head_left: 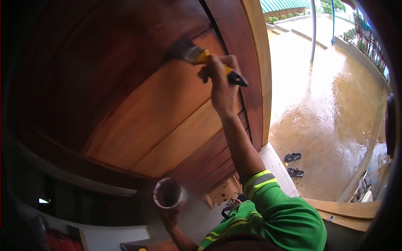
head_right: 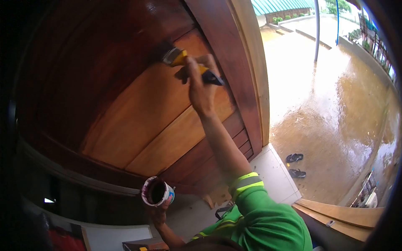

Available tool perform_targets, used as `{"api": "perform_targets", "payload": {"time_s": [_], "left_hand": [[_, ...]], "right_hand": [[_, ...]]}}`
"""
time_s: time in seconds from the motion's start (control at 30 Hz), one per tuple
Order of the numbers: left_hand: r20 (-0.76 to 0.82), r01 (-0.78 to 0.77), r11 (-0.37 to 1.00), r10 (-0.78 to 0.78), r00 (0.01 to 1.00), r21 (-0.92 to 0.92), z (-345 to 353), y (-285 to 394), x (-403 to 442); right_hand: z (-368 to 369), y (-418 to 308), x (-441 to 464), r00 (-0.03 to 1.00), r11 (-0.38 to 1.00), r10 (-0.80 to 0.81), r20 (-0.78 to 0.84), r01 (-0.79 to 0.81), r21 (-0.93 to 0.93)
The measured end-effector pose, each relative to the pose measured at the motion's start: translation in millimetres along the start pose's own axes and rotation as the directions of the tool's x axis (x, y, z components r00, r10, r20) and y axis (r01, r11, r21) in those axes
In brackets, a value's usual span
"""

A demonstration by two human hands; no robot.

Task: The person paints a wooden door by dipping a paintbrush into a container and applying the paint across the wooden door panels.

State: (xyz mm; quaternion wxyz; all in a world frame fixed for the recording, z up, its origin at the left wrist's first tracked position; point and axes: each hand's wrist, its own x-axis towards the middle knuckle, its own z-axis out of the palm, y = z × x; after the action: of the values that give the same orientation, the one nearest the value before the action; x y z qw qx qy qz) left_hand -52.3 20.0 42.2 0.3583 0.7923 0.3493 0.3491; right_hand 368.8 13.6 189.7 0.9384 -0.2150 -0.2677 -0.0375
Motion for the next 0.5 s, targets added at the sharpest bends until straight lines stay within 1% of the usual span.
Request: {"api": "perform_targets", "payload": {"time_s": [0.07,0.1,0.13,0.2,0.23,0.3,0.37,0.47,0.5], "left_hand": [[0.012,0.068,0.992,-0.067,0.998,-0.104,0.8,10.7,2.5],[0.015,0.103,0.981,-0.102,0.995,-0.162,1.3,12.9,1.6],[0.021,0.138,0.966,-0.137,0.990,-0.217,1.2,16.9,0.2],[0.024,0.159,0.958,-0.158,0.987,-0.240,1.9,22.4,0.2],[0.018,0.152,0.959,-0.152,0.988,-0.238,3.8,26.0,0.7],[0.002,0.110,0.973,-0.112,0.994,-0.204,9.8,33.2,6.5],[-0.015,0.052,0.986,-0.055,0.998,-0.159,18.2,42.8,13.2],[-0.022,-0.007,0.990,0.004,1.000,-0.140,32.3,56.5,24.2],[-0.024,-0.014,0.991,0.011,1.000,-0.136,34.4,61.4,25.4]], "right_hand": [[-14.4,2.6,9.0,0.988,0.993,-0.112,-0.108,0.116,0.028],[-12.4,4.7,14.7,0.977,0.993,-0.110,-0.183,0.115,0.021],[-9.6,11.2,18.7,0.972,0.992,-0.115,-0.205,0.122,0.022],[-0.6,31.1,18.3,0.961,0.990,-0.129,-0.247,0.139,0.022],[3.6,40.6,10.5,0.975,0.989,-0.133,-0.179,0.141,0.035],[21.9,54.6,-21.1,0.995,0.989,-0.037,-0.097,0.051,0.140],[38.6,59.7,-57.4,0.999,0.988,0.012,-0.039,-0.006,0.157],[34.4,41.9,-81.2,0.963,0.967,0.219,0.155,-0.236,0.100],[26.3,35.0,-76.9,0.969,0.963,0.214,0.125,-0.231,0.138]]}}
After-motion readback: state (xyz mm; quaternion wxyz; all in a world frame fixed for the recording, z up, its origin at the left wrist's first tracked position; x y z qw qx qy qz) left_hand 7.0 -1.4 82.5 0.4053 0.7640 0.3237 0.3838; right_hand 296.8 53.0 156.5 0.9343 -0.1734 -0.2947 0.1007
